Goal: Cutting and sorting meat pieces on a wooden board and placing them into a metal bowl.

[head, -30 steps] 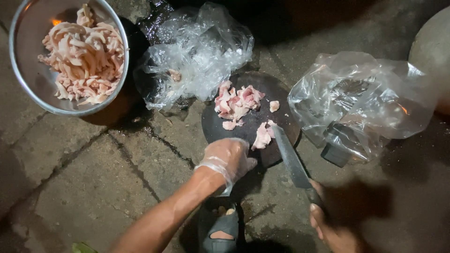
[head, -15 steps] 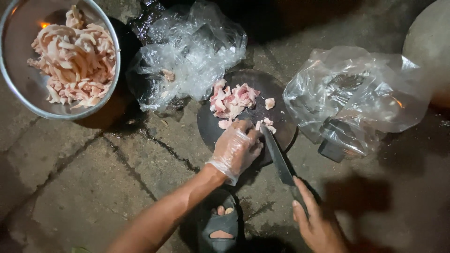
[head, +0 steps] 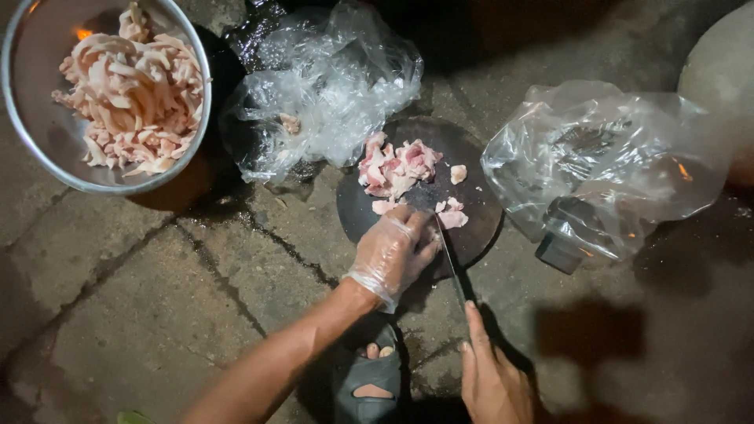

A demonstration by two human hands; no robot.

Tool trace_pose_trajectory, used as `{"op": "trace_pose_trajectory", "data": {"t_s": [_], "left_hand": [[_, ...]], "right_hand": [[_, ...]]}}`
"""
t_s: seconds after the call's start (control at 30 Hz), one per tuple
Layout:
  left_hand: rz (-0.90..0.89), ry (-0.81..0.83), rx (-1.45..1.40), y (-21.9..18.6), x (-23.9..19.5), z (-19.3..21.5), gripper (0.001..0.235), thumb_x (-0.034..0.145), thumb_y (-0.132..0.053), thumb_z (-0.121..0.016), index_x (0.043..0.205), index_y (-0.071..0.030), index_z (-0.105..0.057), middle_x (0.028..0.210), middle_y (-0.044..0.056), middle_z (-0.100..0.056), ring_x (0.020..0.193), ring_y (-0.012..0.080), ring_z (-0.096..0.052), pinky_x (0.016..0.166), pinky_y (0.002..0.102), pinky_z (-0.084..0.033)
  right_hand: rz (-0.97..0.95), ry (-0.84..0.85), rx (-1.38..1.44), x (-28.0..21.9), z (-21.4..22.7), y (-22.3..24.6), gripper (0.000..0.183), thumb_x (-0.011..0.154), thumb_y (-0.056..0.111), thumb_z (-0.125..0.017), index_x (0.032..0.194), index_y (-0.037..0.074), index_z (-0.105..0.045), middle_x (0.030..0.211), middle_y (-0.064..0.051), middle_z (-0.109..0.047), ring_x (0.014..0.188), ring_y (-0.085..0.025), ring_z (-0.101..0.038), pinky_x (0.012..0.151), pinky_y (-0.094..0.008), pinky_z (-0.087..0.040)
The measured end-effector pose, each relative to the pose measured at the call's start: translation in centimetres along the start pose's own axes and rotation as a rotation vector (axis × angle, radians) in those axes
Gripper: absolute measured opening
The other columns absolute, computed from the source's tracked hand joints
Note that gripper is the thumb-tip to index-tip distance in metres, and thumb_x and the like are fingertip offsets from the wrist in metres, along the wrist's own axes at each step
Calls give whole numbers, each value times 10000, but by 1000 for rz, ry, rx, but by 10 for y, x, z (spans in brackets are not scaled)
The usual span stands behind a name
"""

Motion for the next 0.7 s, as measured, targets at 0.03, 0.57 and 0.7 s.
{"op": "trace_pose_trajectory", "data": {"t_s": [0.03, 0.57, 0.7], "left_hand": [[12, 41, -11, 2, -2, -5, 374, 811, -235, -770, 1141, -99, -660, 980, 90, -611, 788, 270, -634, 616, 378, -563], [80, -51, 4, -3, 0, -4, 295, 804, -204, -759, 1075, -86, -747, 945, 82, -667, 761, 260, -650, 606, 365, -567], [79, -120, 41, -5, 3, -7, 257, 788, -179, -769, 1035, -107, -770, 871, 59, -661, 684, 238, -625, 548, 355, -532]], "right_hand": [[-37, 21, -69, 1, 0, -1, 737, 874, 113, -622, 1560, 219, -372, 944, -168, -794, 670, -313, -798, 601, -496, -636], [78, 20, -285, 11, 3, -29, 733, 857, 163, -661, 1541, 288, -426, 823, -120, -787, 573, -329, -735, 549, -476, -546], [167, 9, -178, 27, 11, -32, 698, 837, 128, -687, 1498, 201, -477, 819, -143, -794, 569, -302, -764, 503, -447, -557]]}}
Point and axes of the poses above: each hand's wrist, its own x-axis towards the middle knuckle, its own z-axis out of the back of the hand, y = z × x, the point moved 5 cm from there along x, towards the middle knuckle
